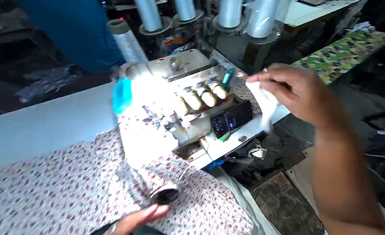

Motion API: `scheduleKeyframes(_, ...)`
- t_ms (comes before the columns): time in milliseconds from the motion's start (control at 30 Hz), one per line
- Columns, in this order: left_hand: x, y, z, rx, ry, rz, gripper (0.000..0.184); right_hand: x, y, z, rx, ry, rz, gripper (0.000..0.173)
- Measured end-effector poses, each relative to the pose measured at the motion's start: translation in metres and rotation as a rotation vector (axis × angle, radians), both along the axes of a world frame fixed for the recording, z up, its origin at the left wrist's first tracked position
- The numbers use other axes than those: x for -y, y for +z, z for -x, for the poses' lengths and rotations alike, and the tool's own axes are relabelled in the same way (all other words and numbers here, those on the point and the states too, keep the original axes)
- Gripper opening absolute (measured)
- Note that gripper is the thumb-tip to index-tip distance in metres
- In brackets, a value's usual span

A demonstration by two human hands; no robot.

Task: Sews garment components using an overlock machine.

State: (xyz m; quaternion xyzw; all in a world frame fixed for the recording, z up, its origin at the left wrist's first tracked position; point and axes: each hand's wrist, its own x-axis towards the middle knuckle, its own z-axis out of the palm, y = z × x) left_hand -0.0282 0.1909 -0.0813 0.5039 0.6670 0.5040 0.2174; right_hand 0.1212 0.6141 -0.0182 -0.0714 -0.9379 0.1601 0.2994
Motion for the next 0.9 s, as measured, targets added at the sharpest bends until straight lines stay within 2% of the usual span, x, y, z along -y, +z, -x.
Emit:
scheduleKeyframes(133,-0.05,0.013,-0.008,0.135,0.088,-0.228,0.07,0.081,0.008,0.003,0.108,0.496,0.11,0.023)
scheduleKeyframes(200,-0.067,0.011,-0.01,0.165,0.117,-0.208,0.082,0.121,-0.001,0.016,0.088,0.565,0.19,0.024)
scheduleKeyframes(233,-0.073,0.009,-0.011,0.218,0.116,-0.188,0.075,0.14,-0.008,0.024,0.054,0.561,0.24,0.022)
scheduleKeyframes(333,-0.074,0.002,-0.007,0.354,0.178,-0.094,0.015,0.177,-0.037,0.049,-0.108,0.412,0.425,0.018)
scheduleKeyframes(367,-0.069,0.0,-0.004,0.371,0.231,-0.05,0.005,0.183,-0.05,0.056,-0.162,0.369,0.552,0.025)
scheduleKeyframes(400,-0.062,-0.002,-0.001,0.392,0.302,-0.006,0.002,0.186,-0.065,0.061,-0.186,0.368,0.723,0.034)
scheduleKeyframes(467,-0.048,-0.004,0.006,0.449,0.414,0.068,0.009,0.193,-0.095,0.066,-0.115,0.453,1.077,0.048)
scheduleKeyframes(533,-0.037,-0.008,0.012,0.488,0.463,0.096,0.017,0.204,-0.12,0.068,-0.011,0.551,1.314,0.057)
scheduleKeyframes(600,-0.03,-0.011,0.016,0.503,0.49,0.087,0.02,0.215,-0.131,0.067,0.04,0.587,1.443,0.049)
scheduleKeyframes(700,-0.025,-0.013,0.02,0.518,0.503,0.045,0.022,0.226,-0.131,0.069,-0.002,0.541,1.445,0.025)
scheduleKeyframes(767,-0.026,-0.012,0.021,0.532,0.517,0.023,0.021,0.229,-0.128,0.072,-0.018,0.485,1.393,0.021)
scheduleKeyframes(900,-0.026,-0.016,0.027,0.422,0.545,0.01,0.006,0.234,-0.129,0.074,-0.064,0.419,1.252,0.011)
